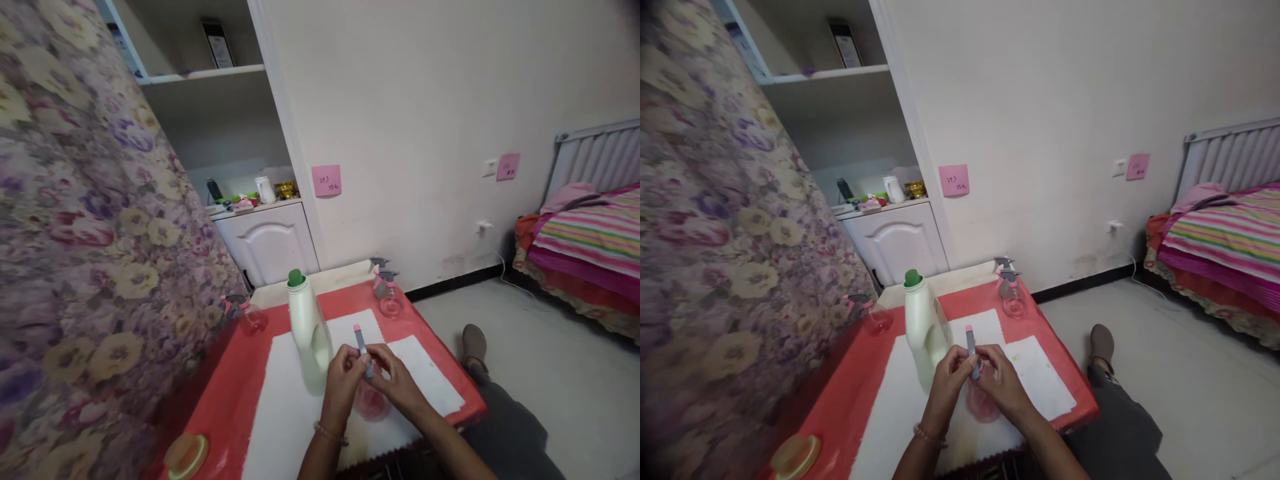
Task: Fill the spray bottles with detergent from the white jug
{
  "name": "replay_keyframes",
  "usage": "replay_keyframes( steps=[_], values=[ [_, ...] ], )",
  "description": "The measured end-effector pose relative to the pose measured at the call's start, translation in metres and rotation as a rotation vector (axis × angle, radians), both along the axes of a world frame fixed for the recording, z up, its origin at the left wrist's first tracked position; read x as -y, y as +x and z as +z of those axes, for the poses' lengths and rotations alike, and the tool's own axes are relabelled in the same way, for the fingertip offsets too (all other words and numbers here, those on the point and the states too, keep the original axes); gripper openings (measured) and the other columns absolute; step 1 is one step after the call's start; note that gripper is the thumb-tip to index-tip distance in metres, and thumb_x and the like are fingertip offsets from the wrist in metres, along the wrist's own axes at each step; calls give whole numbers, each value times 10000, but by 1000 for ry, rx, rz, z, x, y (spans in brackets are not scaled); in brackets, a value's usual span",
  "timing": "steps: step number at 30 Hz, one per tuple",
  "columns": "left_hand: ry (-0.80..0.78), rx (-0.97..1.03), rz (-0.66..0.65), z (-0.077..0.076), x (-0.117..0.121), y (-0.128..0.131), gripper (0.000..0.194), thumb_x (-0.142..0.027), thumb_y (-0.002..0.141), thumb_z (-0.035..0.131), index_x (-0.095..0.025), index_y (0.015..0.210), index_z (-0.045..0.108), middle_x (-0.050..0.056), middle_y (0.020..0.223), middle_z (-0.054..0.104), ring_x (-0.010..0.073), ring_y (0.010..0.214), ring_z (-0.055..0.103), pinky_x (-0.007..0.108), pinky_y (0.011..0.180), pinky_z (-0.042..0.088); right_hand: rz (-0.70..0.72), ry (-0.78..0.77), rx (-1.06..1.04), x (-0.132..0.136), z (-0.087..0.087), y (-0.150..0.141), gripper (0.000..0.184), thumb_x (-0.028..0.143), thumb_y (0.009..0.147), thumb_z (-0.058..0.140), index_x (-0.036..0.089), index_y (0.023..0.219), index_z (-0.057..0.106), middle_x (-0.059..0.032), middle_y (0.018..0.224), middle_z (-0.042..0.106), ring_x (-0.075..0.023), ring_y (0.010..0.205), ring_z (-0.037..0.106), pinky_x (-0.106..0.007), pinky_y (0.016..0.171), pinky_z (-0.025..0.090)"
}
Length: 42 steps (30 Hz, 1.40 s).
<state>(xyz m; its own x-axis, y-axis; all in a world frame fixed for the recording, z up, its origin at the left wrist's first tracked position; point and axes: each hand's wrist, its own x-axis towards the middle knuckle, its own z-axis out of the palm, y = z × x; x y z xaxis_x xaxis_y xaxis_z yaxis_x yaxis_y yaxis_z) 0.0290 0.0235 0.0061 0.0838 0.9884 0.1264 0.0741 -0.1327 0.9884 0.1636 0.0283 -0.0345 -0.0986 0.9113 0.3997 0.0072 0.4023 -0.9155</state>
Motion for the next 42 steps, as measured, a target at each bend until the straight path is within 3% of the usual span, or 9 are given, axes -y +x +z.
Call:
replay_keyframes(
  steps=[2,7,12,16,20,24,30,36,42],
  values=[
    [1,4,-5,1,0,0,290,-442,754,693,-185,735,558,-39,634,564,140,632,536,238,621,403,55,28,2,0,0,1,191,351,841,609,200,949,654,-51,976,635,-223,964,610,-332,864,471],
    [-3,9,20,3,0,1,303,-440,725,712,-185,706,550,-40,628,548,135,613,518,233,591,392,-73,1,22,-2,-5,3,160,286,766,683,192,891,653,-41,919,624,-229,904,618,-341,825,480],
    [-14,4,13,1,0,2,290,-435,738,706,-180,740,567,-24,655,583,146,642,543,244,622,416,49,31,16,-1,-5,5,228,316,817,639,204,1015,655,-57,1006,635,-237,987,616,-358,884,476],
    [-10,-10,30,-2,-1,1,300,-456,745,697,-182,754,574,-25,661,580,146,648,533,242,623,416,38,45,15,-2,-9,8,264,353,804,660,205,1022,667,-61,1013,648,-242,995,620,-369,895,480],
    [6,-32,20,-5,0,-3,304,-483,789,643,-179,787,624,-12,696,598,161,691,538,256,658,417,-2,-52,41,0,-22,17,481,375,743,729,219,1184,617,-87,1164,643,-274,1103,597,-429,983,451],
    [72,-98,34,-12,1,-8,358,-490,885,499,-183,830,675,18,764,613,198,781,562,298,751,434,-11,-111,75,8,-39,27,409,404,802,669,209,1160,634,-96,1165,652,-277,1106,607,-439,987,454],
    [165,-175,31,-33,6,-15,287,-401,888,525,-202,984,708,75,1024,658,250,1018,591,370,947,434,-66,-90,76,20,-66,27,363,422,893,564,219,1190,608,-109,1215,627,-265,1152,586,-423,988,470],
    [20,-116,-175,-57,10,-29,517,-412,842,632,-209,1310,546,111,1382,556,283,1277,497,426,1077,380,-112,-50,87,23,-83,26,359,415,907,553,212,1201,589,-110,1209,621,-256,1138,589,-412,1001,474],
    [-45,-130,-299,-63,3,-35,831,-326,615,846,-231,1355,479,98,1405,538,314,1268,507,434,1081,373,-114,-37,97,25,-87,28,341,398,903,567,226,1196,590,-104,1205,624,-257,1126,601,-404,987,491]
  ],
)
